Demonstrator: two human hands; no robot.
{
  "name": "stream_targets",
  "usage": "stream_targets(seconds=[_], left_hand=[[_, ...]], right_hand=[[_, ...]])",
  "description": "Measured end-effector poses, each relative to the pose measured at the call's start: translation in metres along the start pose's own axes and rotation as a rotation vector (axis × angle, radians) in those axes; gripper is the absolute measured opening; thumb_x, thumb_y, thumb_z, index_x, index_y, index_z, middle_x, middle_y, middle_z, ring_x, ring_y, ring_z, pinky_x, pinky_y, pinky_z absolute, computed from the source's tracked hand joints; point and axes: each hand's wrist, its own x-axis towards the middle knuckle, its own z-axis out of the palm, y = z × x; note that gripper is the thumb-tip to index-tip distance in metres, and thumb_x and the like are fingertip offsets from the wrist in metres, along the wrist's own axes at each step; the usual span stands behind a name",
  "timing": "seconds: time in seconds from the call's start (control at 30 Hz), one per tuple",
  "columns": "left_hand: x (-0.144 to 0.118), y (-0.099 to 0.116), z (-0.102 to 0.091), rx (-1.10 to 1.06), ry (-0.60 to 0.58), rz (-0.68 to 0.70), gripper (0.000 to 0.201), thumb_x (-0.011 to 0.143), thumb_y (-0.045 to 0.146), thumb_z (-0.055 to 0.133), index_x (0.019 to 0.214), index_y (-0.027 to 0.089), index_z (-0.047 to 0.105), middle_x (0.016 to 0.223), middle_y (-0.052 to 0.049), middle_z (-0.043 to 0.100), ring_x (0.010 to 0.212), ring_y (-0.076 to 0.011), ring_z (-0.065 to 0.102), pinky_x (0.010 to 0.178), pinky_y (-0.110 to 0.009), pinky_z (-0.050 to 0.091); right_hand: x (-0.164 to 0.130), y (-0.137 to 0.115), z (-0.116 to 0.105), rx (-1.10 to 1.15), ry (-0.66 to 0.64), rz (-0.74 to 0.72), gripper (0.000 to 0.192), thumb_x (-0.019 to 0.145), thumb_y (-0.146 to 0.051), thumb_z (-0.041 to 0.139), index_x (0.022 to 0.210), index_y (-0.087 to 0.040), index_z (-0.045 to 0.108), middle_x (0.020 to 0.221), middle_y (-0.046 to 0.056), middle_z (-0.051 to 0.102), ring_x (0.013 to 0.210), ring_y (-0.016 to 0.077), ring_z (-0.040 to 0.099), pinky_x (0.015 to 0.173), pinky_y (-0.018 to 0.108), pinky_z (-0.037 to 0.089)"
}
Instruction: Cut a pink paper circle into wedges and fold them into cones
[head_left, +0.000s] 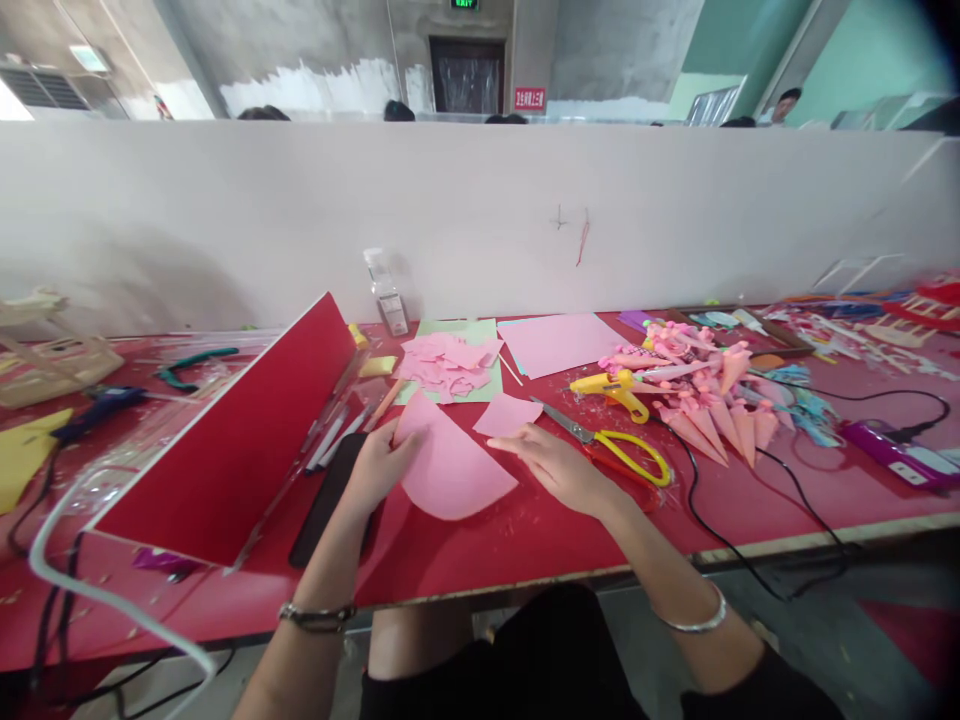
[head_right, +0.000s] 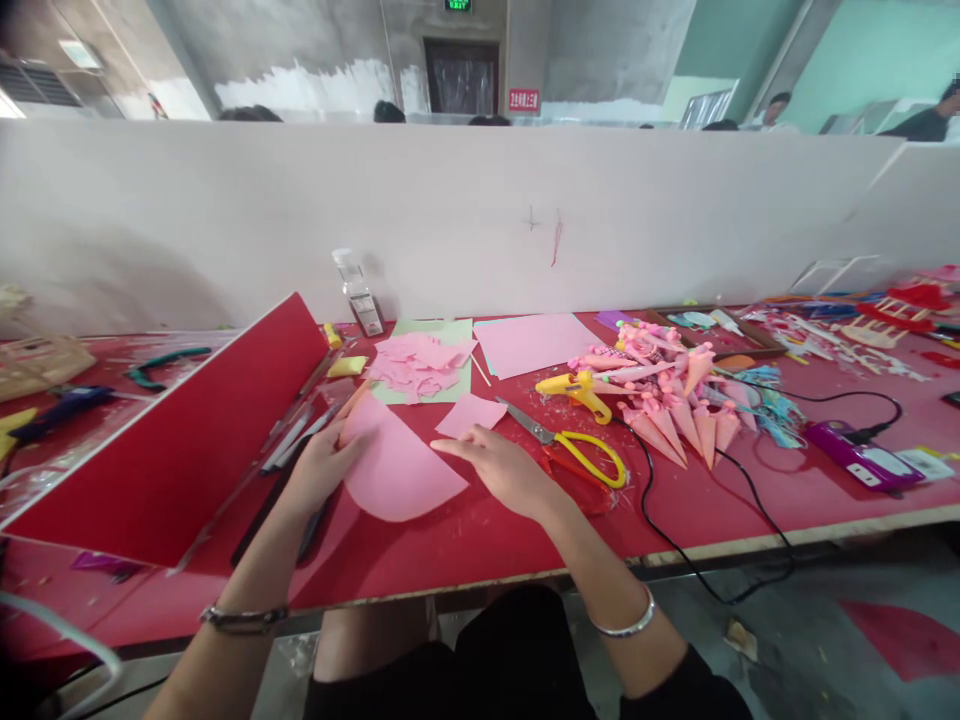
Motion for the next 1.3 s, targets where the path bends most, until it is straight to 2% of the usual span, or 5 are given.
stream_targets(seconds=[0.2, 0.5, 0.7, 0.93, 1.3], left_hand=[[-0.018, 0.007, 0.019, -0.556, -0.063, -0.233, 0.038, 0.063, 0.045, 0.064, 0.084, 0.014, 0.058, 0.064, 0.000, 0.062, 0.057, -0.0134, 0.056, 0.056, -0.024, 0.044], [-0.035, 0.022, 0.036, -0.363, -0.180, -0.108, 0.033, 0.073, 0.044, 0.053, 0.063, 0.013, 0.056, 0.057, 0.001, 0.053, 0.054, -0.0097, 0.044, 0.048, -0.019, 0.033], [-0.045, 0.025, 0.044, -0.376, -0.370, -0.060, 0.037, 0.079, 0.048, 0.042, 0.070, 0.014, 0.053, 0.055, 0.003, 0.048, 0.050, -0.0087, 0.041, 0.048, -0.020, 0.034], [-0.049, 0.024, 0.047, -0.401, -0.403, -0.081, 0.038, 0.080, 0.049, 0.040, 0.067, 0.015, 0.048, 0.054, 0.003, 0.048, 0.048, -0.0090, 0.045, 0.049, -0.022, 0.037], [-0.049, 0.030, 0.055, -0.346, -0.434, -0.013, 0.036, 0.081, 0.045, 0.043, 0.062, 0.015, 0.046, 0.049, 0.005, 0.044, 0.044, -0.0075, 0.041, 0.043, -0.020, 0.032]], right_hand=[[-0.001, 0.002, 0.003, 0.215, -0.098, -0.124, 0.041, 0.082, -0.007, 0.040, 0.115, -0.028, 0.054, 0.110, 0.005, 0.048, 0.102, 0.0150, 0.048, 0.084, 0.027, 0.039], [0.009, 0.000, 0.009, 0.333, 0.022, -0.058, 0.022, 0.083, -0.034, 0.048, 0.074, -0.017, 0.058, 0.098, 0.006, 0.051, 0.095, 0.0170, 0.049, 0.084, 0.028, 0.037], [0.014, -0.005, 0.020, 0.245, 0.127, 0.096, 0.029, 0.080, -0.035, 0.051, 0.059, -0.017, 0.044, 0.061, -0.003, 0.042, 0.058, 0.0104, 0.041, 0.054, 0.022, 0.031], [0.012, -0.013, 0.020, 0.359, 0.236, 0.146, 0.016, 0.076, -0.032, 0.055, 0.081, -0.018, 0.050, 0.073, -0.002, 0.052, 0.069, 0.0123, 0.049, 0.062, 0.022, 0.036], [0.010, -0.019, 0.022, 0.368, 0.341, 0.166, 0.034, 0.076, -0.031, 0.056, 0.107, -0.021, 0.047, 0.068, -0.002, 0.050, 0.066, 0.0131, 0.050, 0.064, 0.025, 0.039]])
